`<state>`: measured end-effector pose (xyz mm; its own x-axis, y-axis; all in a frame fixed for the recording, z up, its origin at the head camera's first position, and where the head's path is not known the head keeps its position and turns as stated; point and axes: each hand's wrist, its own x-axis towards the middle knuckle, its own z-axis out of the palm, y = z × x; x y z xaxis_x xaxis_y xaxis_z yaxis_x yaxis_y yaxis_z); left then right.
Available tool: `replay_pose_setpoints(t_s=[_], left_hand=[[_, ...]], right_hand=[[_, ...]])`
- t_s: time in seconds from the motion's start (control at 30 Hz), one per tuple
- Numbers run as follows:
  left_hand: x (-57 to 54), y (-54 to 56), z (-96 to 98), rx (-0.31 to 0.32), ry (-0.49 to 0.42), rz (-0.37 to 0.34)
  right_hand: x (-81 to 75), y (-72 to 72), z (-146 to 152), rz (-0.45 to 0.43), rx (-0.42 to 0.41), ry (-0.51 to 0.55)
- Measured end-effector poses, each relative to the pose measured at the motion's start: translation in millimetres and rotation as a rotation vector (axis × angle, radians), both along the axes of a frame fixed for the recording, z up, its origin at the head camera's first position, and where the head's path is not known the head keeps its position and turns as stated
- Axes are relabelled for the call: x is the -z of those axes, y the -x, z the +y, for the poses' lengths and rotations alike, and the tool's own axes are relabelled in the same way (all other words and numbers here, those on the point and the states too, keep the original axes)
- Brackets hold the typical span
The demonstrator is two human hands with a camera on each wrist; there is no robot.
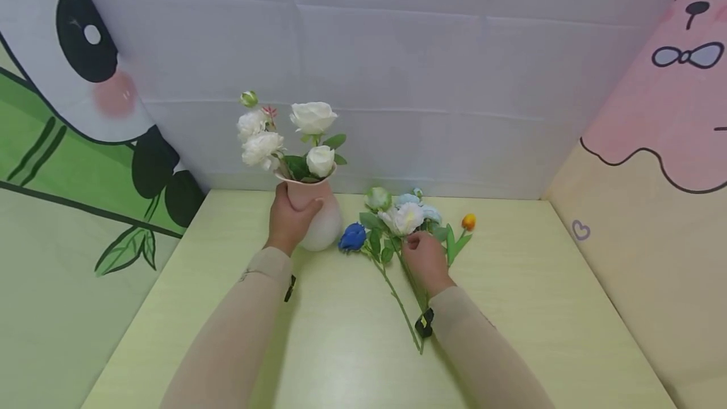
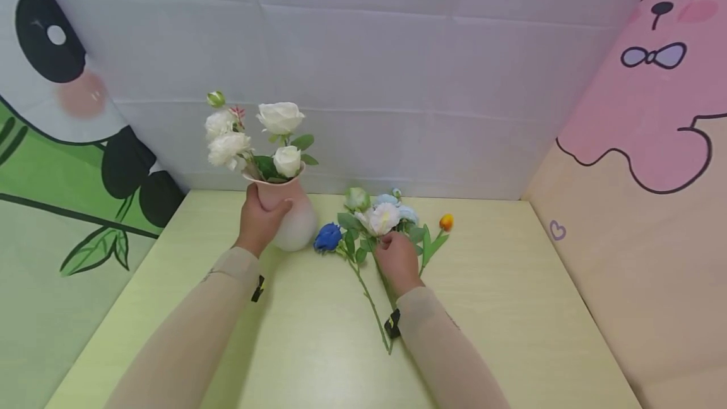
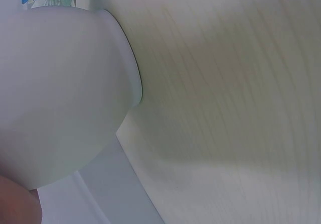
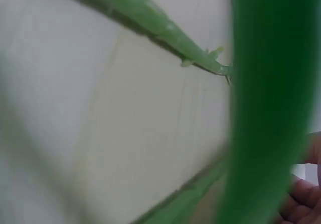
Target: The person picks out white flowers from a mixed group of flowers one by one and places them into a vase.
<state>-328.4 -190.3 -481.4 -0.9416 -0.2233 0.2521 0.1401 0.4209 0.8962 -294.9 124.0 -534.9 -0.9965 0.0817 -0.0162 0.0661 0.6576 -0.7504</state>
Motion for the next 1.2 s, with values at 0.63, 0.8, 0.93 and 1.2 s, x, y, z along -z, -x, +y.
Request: replay_pose_setpoints(t_s=[0.63,0.8,0.93,1.2], left_hand=[[1.5,1.3,-0.7,0.008,-0.004,-0.007],[2.8,3.0,-1.8,0.011,-0.003,-0.003],[4.1,4.2,-2.6,0.01,-0.003,0.002],[5.9,4.8,-1.5,0.007,0.002,0.007]], right_hand=[[13.0,4.8,-3,-0.01,-0.069,-0.091],[15.8,6.7,1,-0.049,-0.039,0.008],[12.6,5.9,1,-0.083,-0.033,0.034],[21.0,10.5,13,-0.096,-0.072,0.128]])
